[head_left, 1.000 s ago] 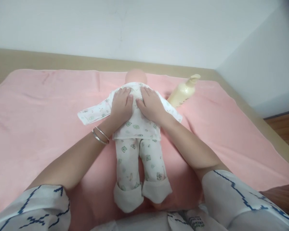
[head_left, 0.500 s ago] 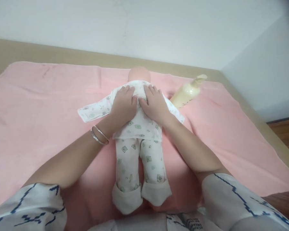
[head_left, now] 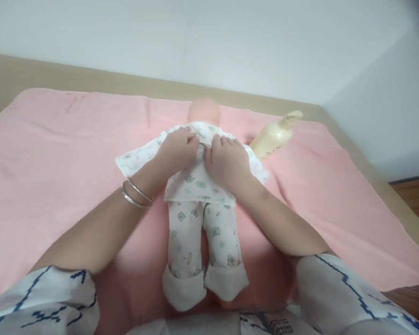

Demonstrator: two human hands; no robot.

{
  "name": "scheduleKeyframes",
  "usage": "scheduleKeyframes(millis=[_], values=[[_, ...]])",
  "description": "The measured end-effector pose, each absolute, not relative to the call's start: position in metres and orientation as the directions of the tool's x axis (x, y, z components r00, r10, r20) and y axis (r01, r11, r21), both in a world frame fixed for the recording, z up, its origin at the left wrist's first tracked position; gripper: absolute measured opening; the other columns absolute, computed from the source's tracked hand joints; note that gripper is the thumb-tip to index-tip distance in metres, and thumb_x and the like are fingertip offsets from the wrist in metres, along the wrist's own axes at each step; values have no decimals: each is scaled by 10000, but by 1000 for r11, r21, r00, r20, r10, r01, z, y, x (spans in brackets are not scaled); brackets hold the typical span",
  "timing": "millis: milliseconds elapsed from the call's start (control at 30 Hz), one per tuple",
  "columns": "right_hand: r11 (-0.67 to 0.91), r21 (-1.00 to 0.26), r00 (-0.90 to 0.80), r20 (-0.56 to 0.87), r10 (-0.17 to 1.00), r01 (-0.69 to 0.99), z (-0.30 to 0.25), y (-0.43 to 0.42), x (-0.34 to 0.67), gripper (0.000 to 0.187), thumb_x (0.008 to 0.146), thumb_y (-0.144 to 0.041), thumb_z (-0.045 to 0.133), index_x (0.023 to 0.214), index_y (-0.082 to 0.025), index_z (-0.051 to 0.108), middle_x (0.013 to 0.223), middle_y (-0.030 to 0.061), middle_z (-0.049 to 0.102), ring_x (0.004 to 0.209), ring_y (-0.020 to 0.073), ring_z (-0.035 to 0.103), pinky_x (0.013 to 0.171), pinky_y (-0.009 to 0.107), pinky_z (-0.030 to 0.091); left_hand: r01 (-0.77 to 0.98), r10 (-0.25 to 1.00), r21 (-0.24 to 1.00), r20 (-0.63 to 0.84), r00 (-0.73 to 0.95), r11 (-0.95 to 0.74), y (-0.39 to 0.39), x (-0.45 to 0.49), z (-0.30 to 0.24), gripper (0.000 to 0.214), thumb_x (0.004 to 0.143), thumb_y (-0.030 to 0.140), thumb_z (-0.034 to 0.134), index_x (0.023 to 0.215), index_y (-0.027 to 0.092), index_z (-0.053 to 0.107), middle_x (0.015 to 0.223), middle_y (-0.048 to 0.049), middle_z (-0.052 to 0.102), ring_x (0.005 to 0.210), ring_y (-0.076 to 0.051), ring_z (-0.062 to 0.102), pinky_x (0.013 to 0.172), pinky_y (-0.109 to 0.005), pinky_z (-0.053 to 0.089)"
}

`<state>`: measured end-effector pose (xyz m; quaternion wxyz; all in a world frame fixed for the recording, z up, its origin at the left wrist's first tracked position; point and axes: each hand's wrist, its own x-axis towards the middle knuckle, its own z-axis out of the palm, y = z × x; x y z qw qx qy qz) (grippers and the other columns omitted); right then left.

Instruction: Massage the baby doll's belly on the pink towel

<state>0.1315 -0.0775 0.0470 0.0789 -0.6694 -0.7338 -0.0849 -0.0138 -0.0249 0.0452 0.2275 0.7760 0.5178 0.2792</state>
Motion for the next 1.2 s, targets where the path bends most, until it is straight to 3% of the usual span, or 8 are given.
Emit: scheduleKeyframes(millis=[133, 333, 533, 667, 800, 967, 1067, 1200], values=[[147, -60, -130, 228, 965, 987, 47, -81, 130, 484, 1062, -287, 289, 1376, -52, 573, 1304, 262, 673, 1257, 377, 621, 1062, 535, 476, 715, 915, 573, 278, 291, -401, -15, -12, 21, 396, 999, 310, 326, 1066, 147, 681, 1221, -161, 695, 1252, -306, 601, 1175, -522, 432], [235, -241, -184, 216, 959, 942, 47, -76, 132, 466, 1034, -215, 291, 1364, -123, 608, 1478, 206, 582, 1407, 348, 523, 1123, 532, 475, 707, 863, 500, 358, 357, -500, -10, -17, 2, 612, 1057, 466, 237, 1443, 58, 480, 1528, -237, 510, 1487, -351, 421, 1273, -584, 294], [142, -309, -112, 114, 987, 941, 51, -54, 145, 515, 1042, -367, 356, 1441, -67, 484, 1548, 214, 505, 1496, 360, 418, 1217, 555, 388, 764, 833, 360, 375, 407, -535, -39, 0, 15, 455, 1007, 204, 265, 1233, 37, 623, 1376, -269, 618, 1446, -384, 478, 1275, -608, 276], [150, -323, -129, 85, 988, 934, 52, -45, 156, 543, 1020, -422, 408, 1406, -49, 495, 1548, 229, 490, 1503, 371, 393, 1227, 538, 369, 787, 834, 323, 380, 401, -525, -57, 13, 20, 462, 936, 113, 321, 1293, -6, 588, 1354, -270, 629, 1412, -366, 512, 1261, -551, 344], [186, -324, -146, 145, 979, 928, 52, -47, 157, 487, 1002, -447, 420, 1316, -105, 567, 1442, 206, 592, 1396, 381, 500, 1155, 563, 420, 732, 836, 423, 394, 382, -534, -46, 7, 20, 385, 938, 128, 330, 1125, 118, 667, 1242, -170, 691, 1372, -329, 544, 1260, -557, 359], [91, -147, -64, 179, 982, 985, 54, -67, 140, 438, 1027, -401, 374, 1057, -88, 679, 1087, 224, 716, 1138, 384, 641, 981, 522, 522, 729, 880, 498, 328, 342, -469, -20, -6, 15, 325, 936, 180, 353, 927, 151, 677, 1164, -174, 700, 1304, -365, 587, 1189, -599, 433], [124, -60, -107, 233, 967, 990, 54, -79, 131, 449, 1036, -348, 335, 902, -132, 705, 916, 188, 719, 985, 353, 670, 889, 494, 550, 743, 876, 484, 379, 297, -462, -15, -6, 9, 321, 953, 212, 342, 896, 160, 653, 1090, -176, 705, 1285, -373, 598, 1204, -616, 404], [144, -48, -128, 244, 961, 988, 53, -81, 128, 460, 1035, -294, 314, 965, -86, 719, 975, 215, 725, 1036, 361, 667, 936, 497, 543, 730, 851, 480, 448, 273, -487, -19, -3, 3, 376, 1018, 308, 282, 979, 170, 629, 1081, -170, 697, 1246, -348, 612, 1209, -588, 400]])
